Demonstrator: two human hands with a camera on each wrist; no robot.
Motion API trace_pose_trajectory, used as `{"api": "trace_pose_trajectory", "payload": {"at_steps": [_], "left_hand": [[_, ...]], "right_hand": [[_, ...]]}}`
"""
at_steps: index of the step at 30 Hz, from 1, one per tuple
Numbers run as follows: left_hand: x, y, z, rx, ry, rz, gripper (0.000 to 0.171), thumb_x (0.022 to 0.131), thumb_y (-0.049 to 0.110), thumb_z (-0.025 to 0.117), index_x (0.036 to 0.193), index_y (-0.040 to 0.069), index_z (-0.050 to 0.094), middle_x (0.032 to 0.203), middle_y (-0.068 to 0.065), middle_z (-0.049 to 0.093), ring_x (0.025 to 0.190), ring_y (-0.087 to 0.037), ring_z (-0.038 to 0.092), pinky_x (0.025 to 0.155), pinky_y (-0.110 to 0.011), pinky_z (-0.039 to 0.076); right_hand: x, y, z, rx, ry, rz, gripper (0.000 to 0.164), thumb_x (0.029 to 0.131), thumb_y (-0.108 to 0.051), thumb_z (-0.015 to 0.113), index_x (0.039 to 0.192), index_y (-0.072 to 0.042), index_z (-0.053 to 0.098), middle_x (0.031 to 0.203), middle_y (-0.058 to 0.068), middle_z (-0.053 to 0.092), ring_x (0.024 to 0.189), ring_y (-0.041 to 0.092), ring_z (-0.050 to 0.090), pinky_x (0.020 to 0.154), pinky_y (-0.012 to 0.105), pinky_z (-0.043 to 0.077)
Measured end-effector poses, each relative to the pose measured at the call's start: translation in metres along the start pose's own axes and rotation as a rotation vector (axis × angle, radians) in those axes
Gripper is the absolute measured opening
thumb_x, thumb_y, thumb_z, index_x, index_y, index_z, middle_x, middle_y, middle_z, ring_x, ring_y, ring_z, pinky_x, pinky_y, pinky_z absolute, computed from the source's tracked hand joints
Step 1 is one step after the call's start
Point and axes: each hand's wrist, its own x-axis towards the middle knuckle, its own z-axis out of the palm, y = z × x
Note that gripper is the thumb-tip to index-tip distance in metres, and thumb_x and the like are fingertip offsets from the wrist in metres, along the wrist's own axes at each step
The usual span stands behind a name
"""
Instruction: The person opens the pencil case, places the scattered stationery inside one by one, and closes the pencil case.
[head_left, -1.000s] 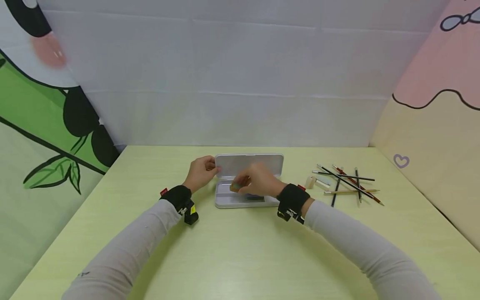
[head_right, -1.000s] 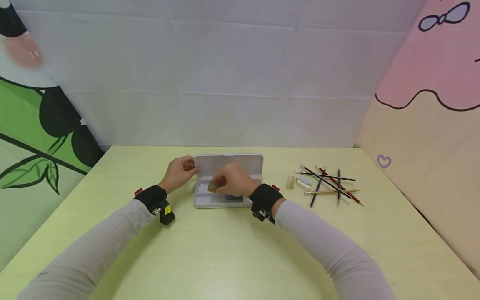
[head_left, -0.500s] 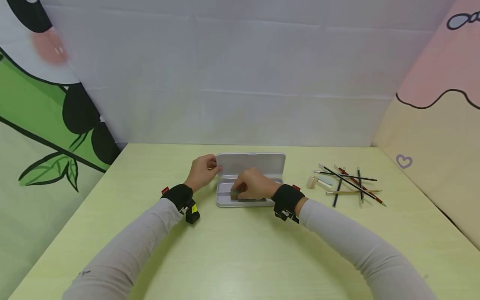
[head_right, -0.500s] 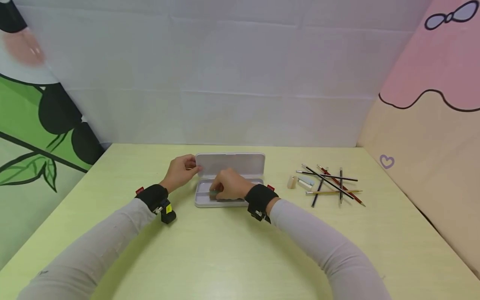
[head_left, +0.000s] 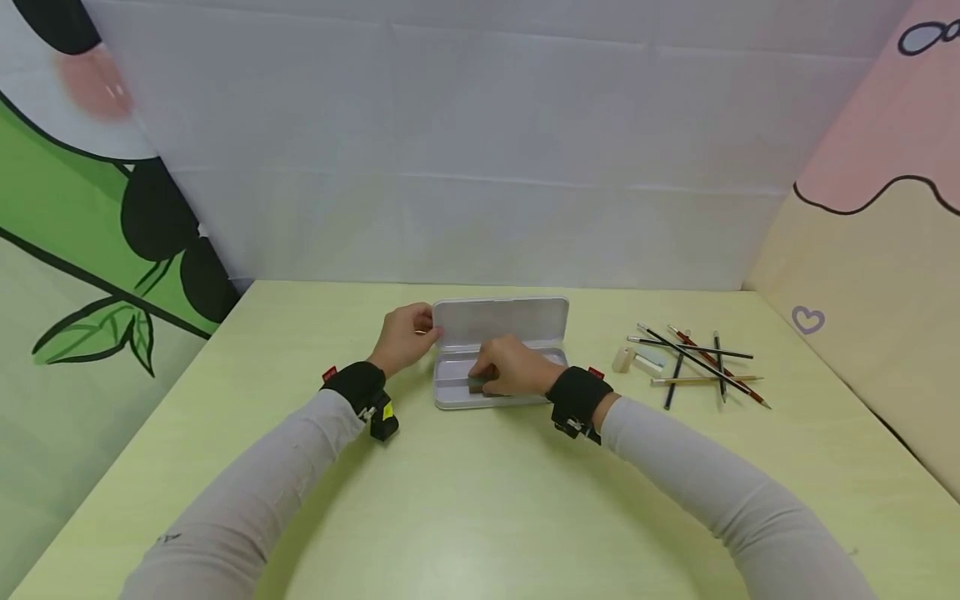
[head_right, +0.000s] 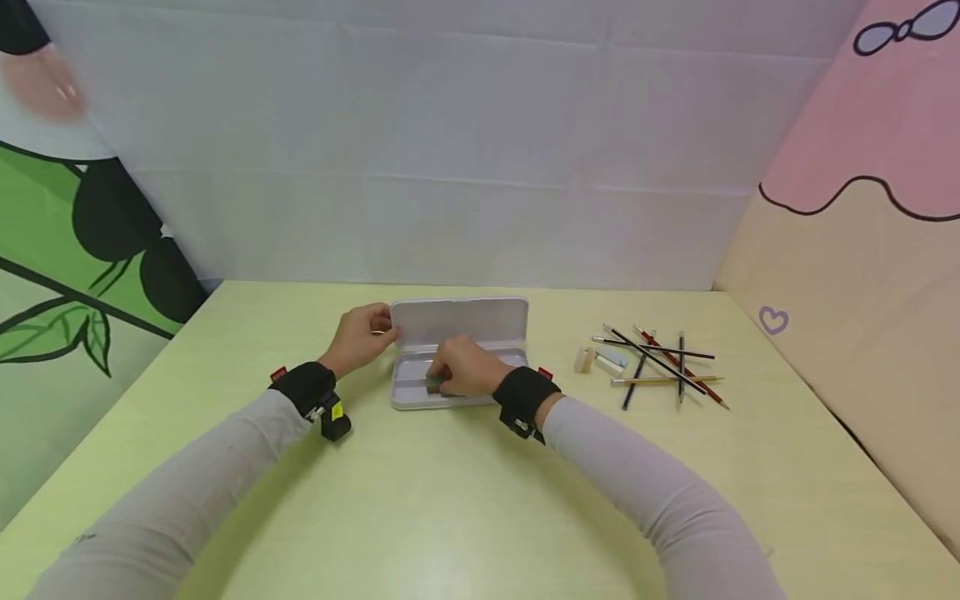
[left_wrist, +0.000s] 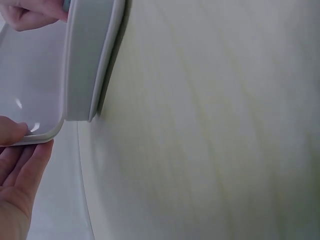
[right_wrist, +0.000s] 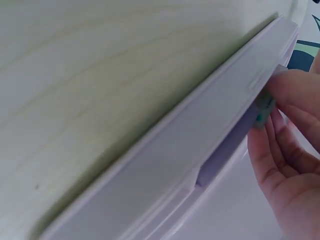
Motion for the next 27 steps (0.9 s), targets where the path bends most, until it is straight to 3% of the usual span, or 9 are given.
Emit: {"api": "trace_pose_trajectory", "payload": {"at_steps": [9, 17, 27], "left_hand": [[0.004, 0.003, 0.000, -0.001, -0.006, -0.010, 0.015, 0.087, -0.001, 0.064, 0.101, -0.005, 0.063, 0.095, -0.024, 0.071, 0.091, -0.034, 0.069, 0.085, -0.042, 0.059], [0.001, 0.008, 0.000, -0.004, -0.017, -0.022, 0.016, 0.087, -0.002, 0.062, 0.103, -0.006, 0.064, 0.097, -0.025, 0.071, 0.092, -0.035, 0.069, 0.085, -0.043, 0.059], [0.003, 0.006, 0.001, -0.001, -0.020, -0.016, 0.017, 0.087, -0.003, 0.063, 0.103, -0.005, 0.064, 0.098, -0.025, 0.071, 0.093, -0.034, 0.069, 0.086, -0.043, 0.059]], "right_hand": [[-0.001, 0.004, -0.001, -0.018, 0.015, 0.013, 0.024, 0.078, -0.003, 0.076, 0.102, -0.003, 0.076, 0.085, 0.008, 0.068, 0.074, 0.011, 0.054, 0.063, 0.015, 0.042], [-0.003, 0.005, 0.005, -0.006, 0.030, 0.039, 0.022, 0.079, -0.006, 0.077, 0.100, -0.003, 0.076, 0.089, 0.009, 0.071, 0.081, 0.016, 0.062, 0.066, 0.016, 0.046], [-0.005, 0.002, 0.009, 0.002, 0.061, 0.060, 0.022, 0.079, -0.008, 0.077, 0.100, -0.002, 0.076, 0.087, 0.010, 0.071, 0.078, 0.014, 0.061, 0.064, 0.016, 0.045]]}}
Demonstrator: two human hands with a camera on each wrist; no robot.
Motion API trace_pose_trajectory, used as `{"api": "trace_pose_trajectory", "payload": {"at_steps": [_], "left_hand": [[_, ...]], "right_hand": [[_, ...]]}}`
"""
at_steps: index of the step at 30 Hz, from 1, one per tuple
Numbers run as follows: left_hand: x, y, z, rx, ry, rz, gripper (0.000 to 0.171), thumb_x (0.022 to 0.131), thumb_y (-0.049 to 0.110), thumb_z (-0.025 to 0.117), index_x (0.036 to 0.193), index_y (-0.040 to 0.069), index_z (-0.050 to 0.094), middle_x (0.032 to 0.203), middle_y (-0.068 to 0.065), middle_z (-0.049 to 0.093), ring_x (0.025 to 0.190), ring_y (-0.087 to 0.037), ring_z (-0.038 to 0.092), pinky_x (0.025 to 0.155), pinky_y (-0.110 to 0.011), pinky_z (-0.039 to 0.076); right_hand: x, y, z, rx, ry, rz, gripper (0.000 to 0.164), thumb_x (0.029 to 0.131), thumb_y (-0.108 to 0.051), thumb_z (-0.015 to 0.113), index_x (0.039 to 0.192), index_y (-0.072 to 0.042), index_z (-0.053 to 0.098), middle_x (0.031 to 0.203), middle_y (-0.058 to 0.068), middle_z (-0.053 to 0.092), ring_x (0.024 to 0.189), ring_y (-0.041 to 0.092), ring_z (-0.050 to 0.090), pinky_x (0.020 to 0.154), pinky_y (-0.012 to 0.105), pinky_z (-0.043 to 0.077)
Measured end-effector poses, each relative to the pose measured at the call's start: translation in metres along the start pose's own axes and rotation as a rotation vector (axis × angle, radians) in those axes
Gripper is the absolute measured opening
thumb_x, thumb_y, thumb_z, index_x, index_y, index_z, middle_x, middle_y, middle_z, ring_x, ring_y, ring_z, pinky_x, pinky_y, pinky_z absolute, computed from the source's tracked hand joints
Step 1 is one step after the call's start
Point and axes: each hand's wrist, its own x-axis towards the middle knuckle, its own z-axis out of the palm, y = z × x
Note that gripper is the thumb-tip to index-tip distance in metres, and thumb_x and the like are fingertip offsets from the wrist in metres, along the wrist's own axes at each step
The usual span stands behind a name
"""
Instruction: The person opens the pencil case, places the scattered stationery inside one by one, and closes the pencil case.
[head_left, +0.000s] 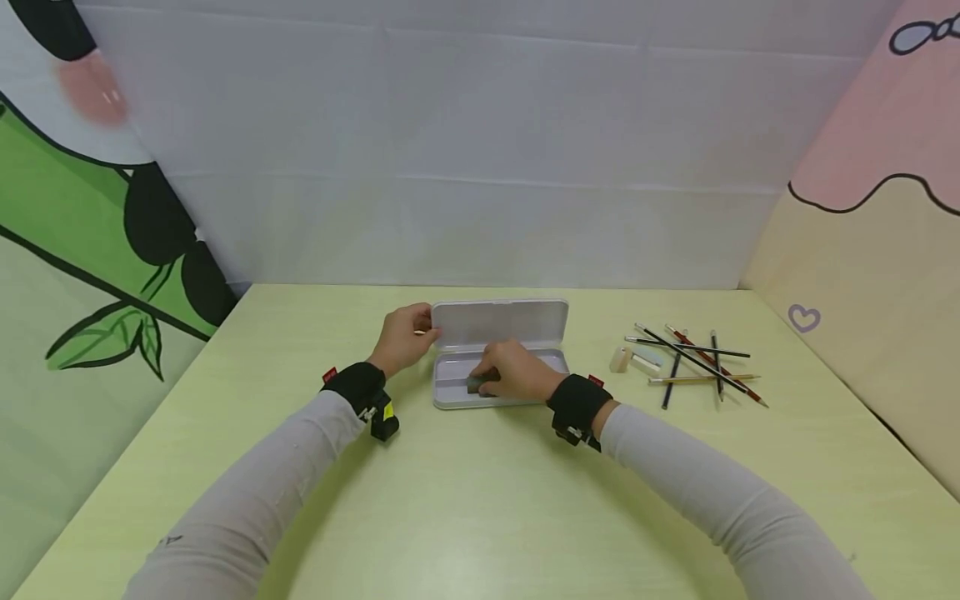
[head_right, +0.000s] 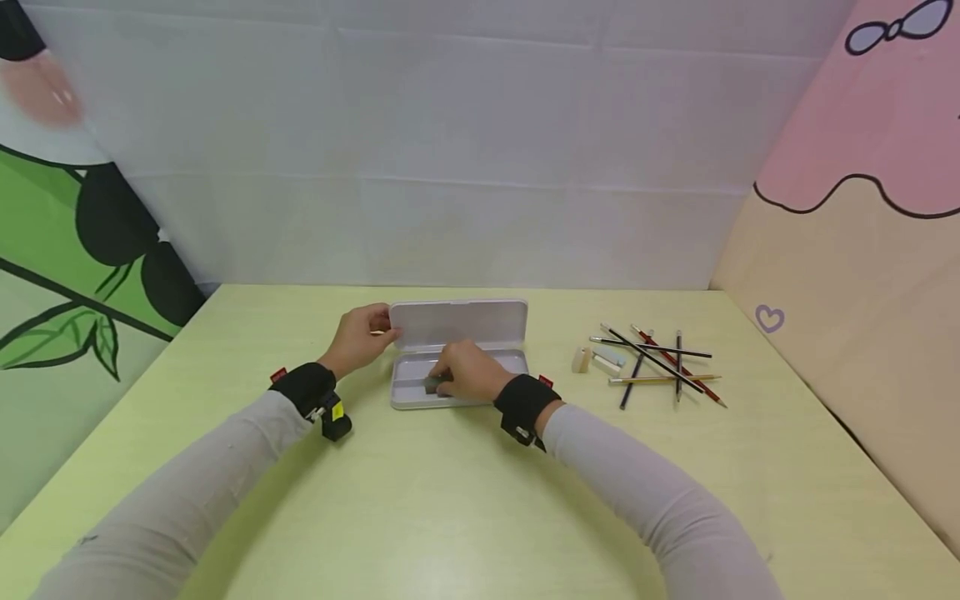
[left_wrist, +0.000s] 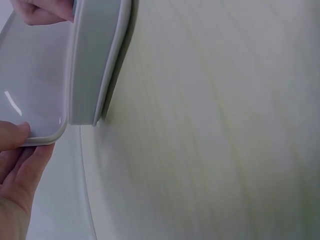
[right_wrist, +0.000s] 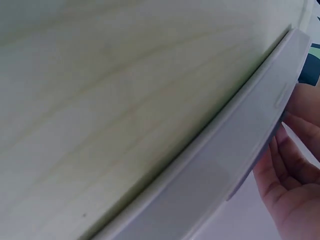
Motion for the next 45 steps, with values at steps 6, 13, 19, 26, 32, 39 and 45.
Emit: {"api": "trace_pose_trajectory", "payload": {"at_steps": [6, 13, 19, 26, 32, 39, 45], "left_hand": [[0.001, -0.002, 0.001, -0.006, 0.009, -0.012, 0.019, 0.087, -0.003, 0.064, 0.106, -0.005, 0.064, 0.100, -0.025, 0.071, 0.095, -0.035, 0.069, 0.087, -0.043, 0.058], [0.004, -0.003, 0.004, -0.029, 0.007, -0.001, 0.016, 0.087, -0.001, 0.065, 0.102, -0.004, 0.065, 0.099, -0.024, 0.071, 0.093, -0.035, 0.071, 0.085, -0.043, 0.059], [0.007, -0.002, 0.004, -0.041, 0.019, -0.010, 0.018, 0.087, 0.000, 0.065, 0.106, -0.003, 0.065, 0.100, -0.024, 0.071, 0.095, -0.035, 0.071, 0.085, -0.043, 0.059], [0.012, -0.002, 0.003, -0.041, 0.018, -0.036, 0.020, 0.088, 0.000, 0.065, 0.107, -0.003, 0.065, 0.102, -0.024, 0.071, 0.096, -0.035, 0.071, 0.086, -0.044, 0.058], [0.014, -0.002, 0.004, -0.044, 0.022, -0.038, 0.020, 0.087, -0.001, 0.065, 0.107, -0.004, 0.064, 0.102, -0.025, 0.071, 0.096, -0.036, 0.070, 0.087, -0.045, 0.058], [0.016, -0.002, 0.006, -0.049, 0.013, -0.037, 0.023, 0.088, 0.000, 0.065, 0.110, -0.004, 0.065, 0.105, -0.025, 0.070, 0.098, -0.035, 0.070, 0.088, -0.044, 0.057], [0.015, -0.002, 0.006, -0.046, 0.018, -0.038, 0.024, 0.088, 0.000, 0.065, 0.111, -0.004, 0.064, 0.105, -0.025, 0.070, 0.098, -0.036, 0.070, 0.089, -0.045, 0.057]], "right_hand": [[0.001, 0.008, 0.004, -0.011, 0.004, -0.029, 0.024, 0.080, -0.011, 0.077, 0.102, -0.002, 0.075, 0.086, 0.009, 0.070, 0.074, 0.012, 0.058, 0.062, 0.015, 0.043], [-0.018, 0.017, -0.014, 0.014, 0.071, 0.019, 0.033, 0.084, -0.018, 0.074, 0.112, 0.000, 0.070, 0.100, 0.013, 0.071, 0.090, 0.022, 0.066, 0.079, 0.031, 0.056], [-0.042, 0.038, -0.051, 0.046, 0.244, 0.036, 0.033, 0.081, -0.015, 0.077, 0.108, 0.002, 0.070, 0.103, 0.017, 0.073, 0.090, 0.029, 0.068, 0.082, 0.041, 0.058], [-0.073, 0.074, -0.082, 0.069, 0.329, 0.150, 0.037, 0.079, -0.016, 0.079, 0.112, -0.003, 0.070, 0.108, 0.015, 0.073, 0.095, 0.028, 0.070, 0.085, 0.039, 0.058], [-0.094, 0.102, -0.094, 0.158, 0.309, 0.263, 0.039, 0.081, -0.019, 0.077, 0.118, -0.007, 0.068, 0.117, 0.016, 0.070, 0.104, 0.026, 0.068, 0.091, 0.034, 0.056], [-0.112, 0.126, -0.096, 0.260, 0.271, 0.325, 0.042, 0.085, -0.018, 0.073, 0.122, -0.002, 0.064, 0.121, 0.020, 0.066, 0.106, 0.023, 0.067, 0.089, 0.019, 0.054], [-0.119, 0.142, -0.095, 0.217, 0.167, 0.426, 0.043, 0.085, -0.027, 0.073, 0.122, -0.005, 0.065, 0.120, 0.017, 0.068, 0.105, 0.023, 0.068, 0.087, 0.026, 0.055]]}}
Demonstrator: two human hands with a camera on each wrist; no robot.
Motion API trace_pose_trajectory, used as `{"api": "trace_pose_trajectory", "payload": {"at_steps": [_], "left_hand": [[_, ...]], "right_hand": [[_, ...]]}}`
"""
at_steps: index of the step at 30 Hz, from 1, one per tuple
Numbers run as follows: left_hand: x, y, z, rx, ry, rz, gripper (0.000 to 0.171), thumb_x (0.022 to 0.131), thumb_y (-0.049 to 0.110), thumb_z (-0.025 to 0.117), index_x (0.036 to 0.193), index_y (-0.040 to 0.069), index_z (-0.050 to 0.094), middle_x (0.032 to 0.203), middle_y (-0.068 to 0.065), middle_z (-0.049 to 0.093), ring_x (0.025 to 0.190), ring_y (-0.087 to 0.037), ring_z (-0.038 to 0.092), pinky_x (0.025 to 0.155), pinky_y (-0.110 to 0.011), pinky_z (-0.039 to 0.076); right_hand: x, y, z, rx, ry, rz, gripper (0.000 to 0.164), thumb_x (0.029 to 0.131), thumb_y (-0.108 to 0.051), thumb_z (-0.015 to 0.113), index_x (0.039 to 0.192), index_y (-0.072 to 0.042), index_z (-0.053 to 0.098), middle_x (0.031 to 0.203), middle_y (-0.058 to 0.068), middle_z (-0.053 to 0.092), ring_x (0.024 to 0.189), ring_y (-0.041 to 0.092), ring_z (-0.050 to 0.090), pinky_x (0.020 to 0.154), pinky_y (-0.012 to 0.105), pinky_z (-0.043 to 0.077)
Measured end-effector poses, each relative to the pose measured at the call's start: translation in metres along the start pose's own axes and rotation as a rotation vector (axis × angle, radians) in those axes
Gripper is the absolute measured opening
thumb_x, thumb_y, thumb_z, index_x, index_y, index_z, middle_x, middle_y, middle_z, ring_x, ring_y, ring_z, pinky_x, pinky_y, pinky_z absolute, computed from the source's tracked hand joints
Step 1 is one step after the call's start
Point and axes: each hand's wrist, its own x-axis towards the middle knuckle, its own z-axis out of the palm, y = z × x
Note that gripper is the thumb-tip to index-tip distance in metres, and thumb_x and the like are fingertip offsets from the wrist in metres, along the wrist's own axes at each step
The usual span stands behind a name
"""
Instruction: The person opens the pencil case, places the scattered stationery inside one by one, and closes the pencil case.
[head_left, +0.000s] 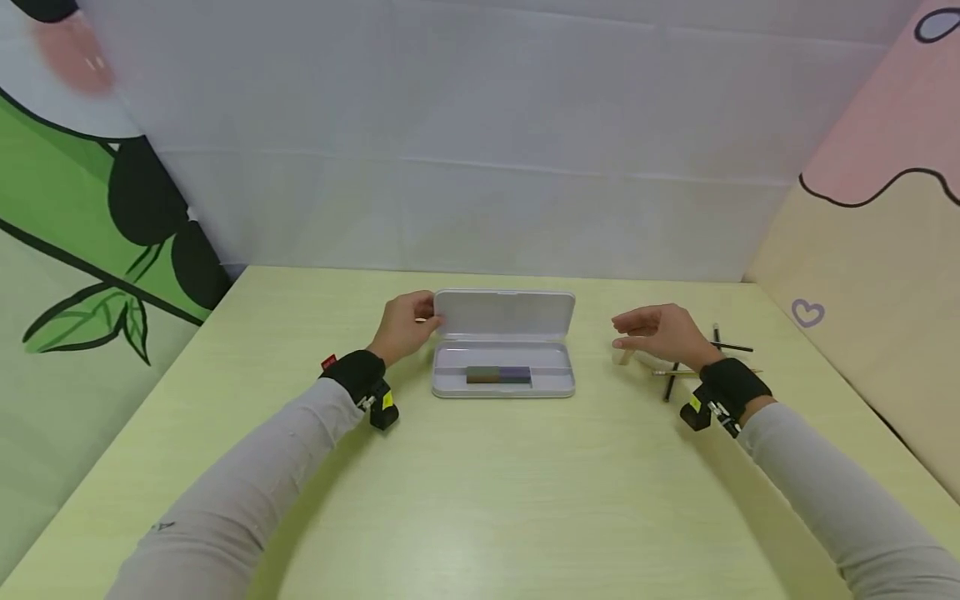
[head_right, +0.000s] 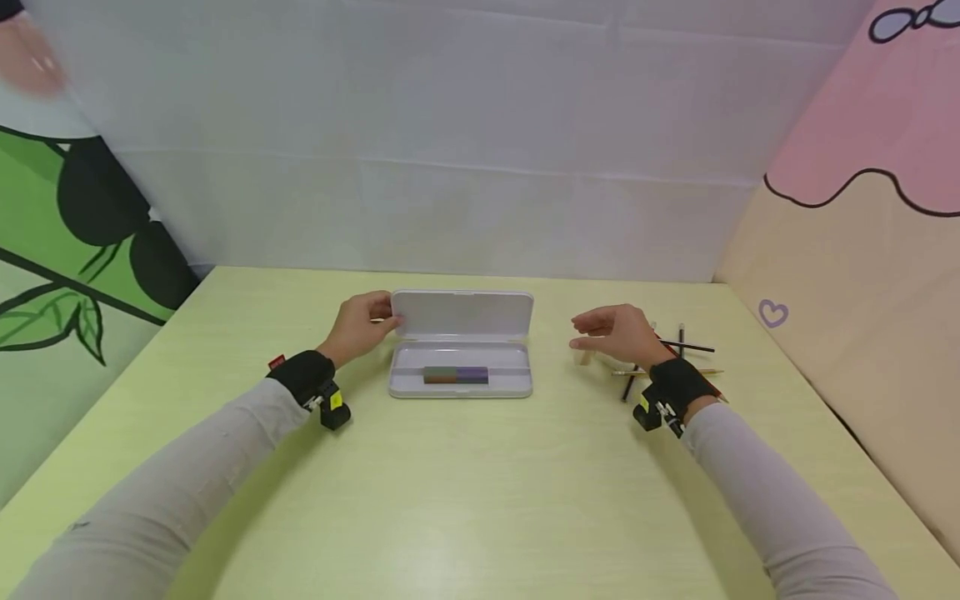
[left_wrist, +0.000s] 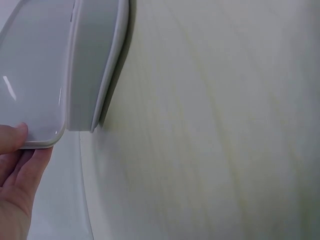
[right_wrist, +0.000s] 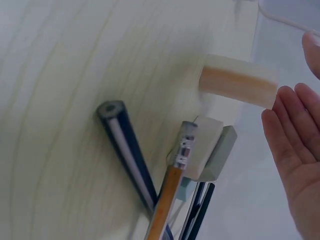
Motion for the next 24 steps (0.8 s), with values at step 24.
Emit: {"api": "trace_pose_trajectory", "payload": {"at_steps": [24], "left_hand": [[0.000, -0.002, 0.000, -0.003, -0.003, -0.016, 0.019, 0.088, 0.000, 0.064, 0.107, -0.003, 0.064, 0.102, -0.024, 0.071, 0.097, -0.035, 0.070, 0.088, -0.044, 0.057]], "right_hand": [[-0.007, 0.017, 0.009, -0.090, -0.015, -0.037, 0.028, 0.083, -0.009, 0.073, 0.110, -0.002, 0.071, 0.101, 0.017, 0.072, 0.084, 0.019, 0.067, 0.070, 0.022, 0.054]]}}
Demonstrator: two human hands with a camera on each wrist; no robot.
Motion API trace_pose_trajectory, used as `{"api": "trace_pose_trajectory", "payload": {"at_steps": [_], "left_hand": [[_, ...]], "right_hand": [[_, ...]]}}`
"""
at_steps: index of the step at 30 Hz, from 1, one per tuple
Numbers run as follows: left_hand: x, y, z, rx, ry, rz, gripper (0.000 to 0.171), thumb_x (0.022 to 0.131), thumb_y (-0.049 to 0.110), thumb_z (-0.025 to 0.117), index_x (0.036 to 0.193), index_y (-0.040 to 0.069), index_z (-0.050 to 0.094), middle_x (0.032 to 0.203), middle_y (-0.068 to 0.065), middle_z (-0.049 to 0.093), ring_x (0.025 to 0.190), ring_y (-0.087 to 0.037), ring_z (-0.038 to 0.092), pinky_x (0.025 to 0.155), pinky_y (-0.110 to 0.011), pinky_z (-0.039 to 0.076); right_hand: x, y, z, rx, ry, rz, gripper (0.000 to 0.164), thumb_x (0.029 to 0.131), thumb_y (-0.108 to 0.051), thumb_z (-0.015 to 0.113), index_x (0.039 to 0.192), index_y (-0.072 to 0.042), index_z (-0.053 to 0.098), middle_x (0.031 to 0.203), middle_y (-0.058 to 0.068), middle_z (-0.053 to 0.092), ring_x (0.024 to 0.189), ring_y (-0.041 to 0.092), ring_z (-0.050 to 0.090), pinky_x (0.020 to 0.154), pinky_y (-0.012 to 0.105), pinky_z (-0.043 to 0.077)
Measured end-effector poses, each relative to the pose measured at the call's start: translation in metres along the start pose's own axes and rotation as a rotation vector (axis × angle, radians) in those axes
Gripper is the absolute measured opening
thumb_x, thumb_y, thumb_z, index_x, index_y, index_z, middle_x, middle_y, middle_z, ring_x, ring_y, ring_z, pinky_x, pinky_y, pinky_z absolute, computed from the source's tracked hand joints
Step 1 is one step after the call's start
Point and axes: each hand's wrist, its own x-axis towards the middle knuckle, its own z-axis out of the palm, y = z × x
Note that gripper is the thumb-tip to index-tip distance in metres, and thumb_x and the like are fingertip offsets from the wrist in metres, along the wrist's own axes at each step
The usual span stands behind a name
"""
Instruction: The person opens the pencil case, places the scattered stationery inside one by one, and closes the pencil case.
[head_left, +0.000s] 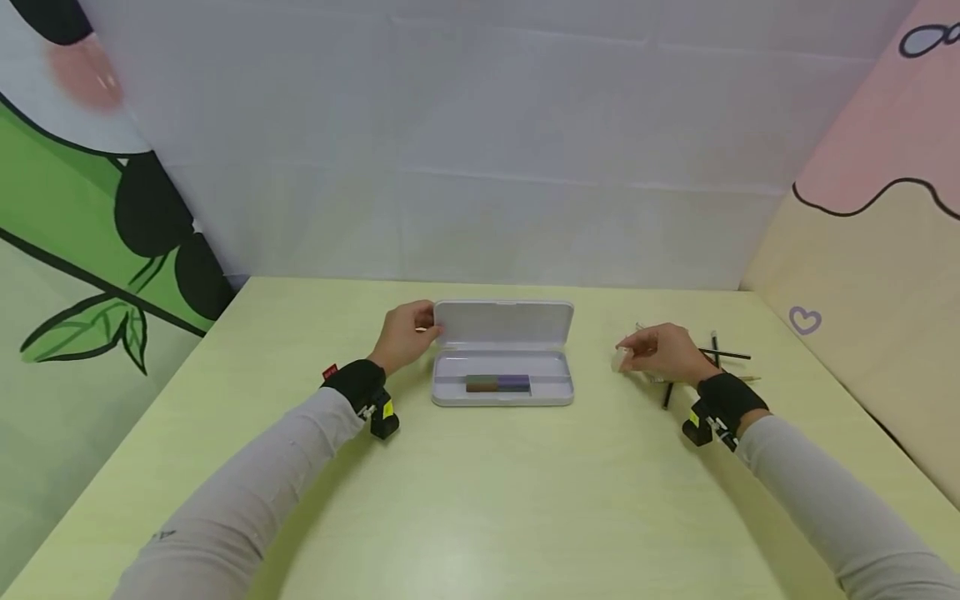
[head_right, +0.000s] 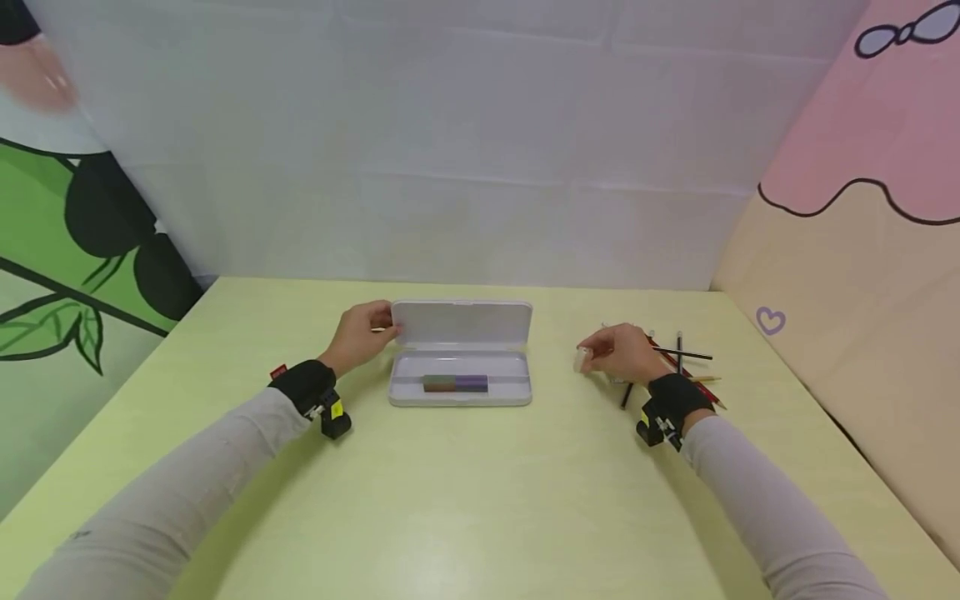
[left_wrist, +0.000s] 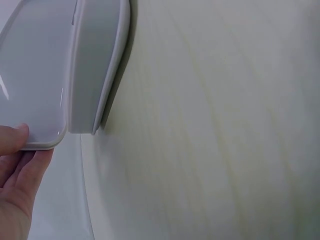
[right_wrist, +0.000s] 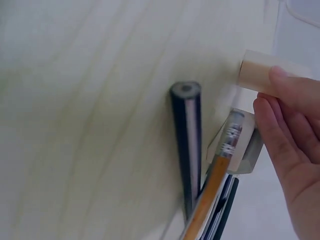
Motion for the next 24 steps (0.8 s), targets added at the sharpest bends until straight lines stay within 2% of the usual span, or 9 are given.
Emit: {"api": "trace_pose_trajectory", "payload": {"at_steps": [3, 7, 10, 11, 13, 17, 18, 21, 24], "left_hand": [[0.000, -0.001, 0.001, 0.001, 0.001, -0.006, 0.020, 0.088, 0.000, 0.064, 0.108, -0.003, 0.064, 0.102, -0.024, 0.071, 0.097, -0.034, 0.070, 0.088, -0.044, 0.057], [0.000, -0.002, 0.001, 0.002, 0.007, -0.003, 0.022, 0.088, 0.000, 0.064, 0.110, -0.003, 0.064, 0.103, -0.024, 0.071, 0.097, -0.035, 0.070, 0.088, -0.044, 0.057], [0.000, -0.001, 0.001, 0.001, 0.009, 0.000, 0.022, 0.088, 0.000, 0.065, 0.109, -0.003, 0.064, 0.103, -0.024, 0.071, 0.097, -0.035, 0.070, 0.088, -0.044, 0.058], [-0.001, -0.001, 0.000, 0.001, 0.009, 0.000, 0.021, 0.088, 0.001, 0.065, 0.109, -0.003, 0.065, 0.103, -0.024, 0.071, 0.097, -0.034, 0.070, 0.088, -0.044, 0.058], [-0.001, -0.001, 0.000, 0.004, 0.009, 0.001, 0.020, 0.088, 0.001, 0.065, 0.108, -0.002, 0.065, 0.102, -0.024, 0.071, 0.097, -0.034, 0.070, 0.087, -0.044, 0.058], [-0.002, 0.001, 0.000, 0.007, 0.012, 0.005, 0.019, 0.088, 0.001, 0.065, 0.107, -0.002, 0.065, 0.102, -0.023, 0.071, 0.096, -0.034, 0.070, 0.087, -0.044, 0.058], [-0.002, 0.001, 0.000, 0.007, 0.013, 0.008, 0.020, 0.088, 0.000, 0.065, 0.107, -0.003, 0.065, 0.102, -0.024, 0.071, 0.096, -0.034, 0.070, 0.087, -0.044, 0.058], [-0.003, 0.003, -0.001, 0.002, 0.017, 0.010, 0.020, 0.087, 0.000, 0.065, 0.107, -0.003, 0.065, 0.102, -0.024, 0.071, 0.096, -0.035, 0.070, 0.088, -0.044, 0.058], [-0.004, 0.005, -0.001, 0.006, 0.019, 0.011, 0.020, 0.087, 0.000, 0.065, 0.107, -0.004, 0.065, 0.101, -0.024, 0.071, 0.096, -0.035, 0.070, 0.088, -0.044, 0.058]], "right_hand": [[-0.001, -0.002, -0.002, -0.001, 0.011, 0.001, 0.028, 0.084, -0.007, 0.072, 0.111, -0.002, 0.070, 0.102, 0.018, 0.072, 0.086, 0.021, 0.068, 0.073, 0.024, 0.055], [0.000, -0.006, -0.006, 0.050, 0.054, -0.012, 0.034, 0.085, -0.006, 0.069, 0.119, -0.001, 0.066, 0.104, 0.018, 0.070, 0.091, 0.024, 0.067, 0.081, 0.032, 0.056], [0.004, -0.002, -0.008, 0.115, 0.108, -0.043, 0.039, 0.087, -0.009, 0.069, 0.125, -0.002, 0.061, 0.104, 0.014, 0.068, 0.091, 0.017, 0.066, 0.084, 0.032, 0.055], [0.007, 0.005, -0.007, 0.145, 0.126, -0.073, 0.040, 0.088, -0.013, 0.069, 0.126, -0.005, 0.061, 0.103, 0.008, 0.067, 0.091, 0.011, 0.064, 0.084, 0.027, 0.054], [0.009, 0.002, -0.010, 0.169, 0.128, -0.077, 0.041, 0.088, -0.014, 0.069, 0.127, -0.004, 0.060, 0.104, 0.009, 0.067, 0.092, 0.010, 0.063, 0.087, 0.027, 0.053], [0.009, -0.014, -0.019, 0.197, 0.118, -0.030, 0.036, 0.089, -0.012, 0.068, 0.123, -0.003, 0.061, 0.107, 0.016, 0.067, 0.089, -0.001, 0.061, 0.084, 0.018, 0.053], [0.008, -0.023, -0.022, 0.192, 0.113, 0.006, 0.035, 0.089, -0.009, 0.068, 0.121, 0.000, 0.061, 0.107, 0.021, 0.066, 0.088, -0.001, 0.062, 0.084, 0.021, 0.055], [0.012, -0.026, -0.023, 0.197, 0.138, 0.018, 0.030, 0.087, -0.013, 0.070, 0.115, -0.002, 0.063, 0.104, 0.018, 0.068, 0.083, -0.010, 0.060, 0.076, 0.015, 0.054], [0.016, -0.034, -0.025, 0.192, 0.150, 0.013, 0.028, 0.086, -0.016, 0.072, 0.110, -0.004, 0.065, 0.103, 0.015, 0.070, 0.084, -0.005, 0.063, 0.075, 0.015, 0.053]]}}
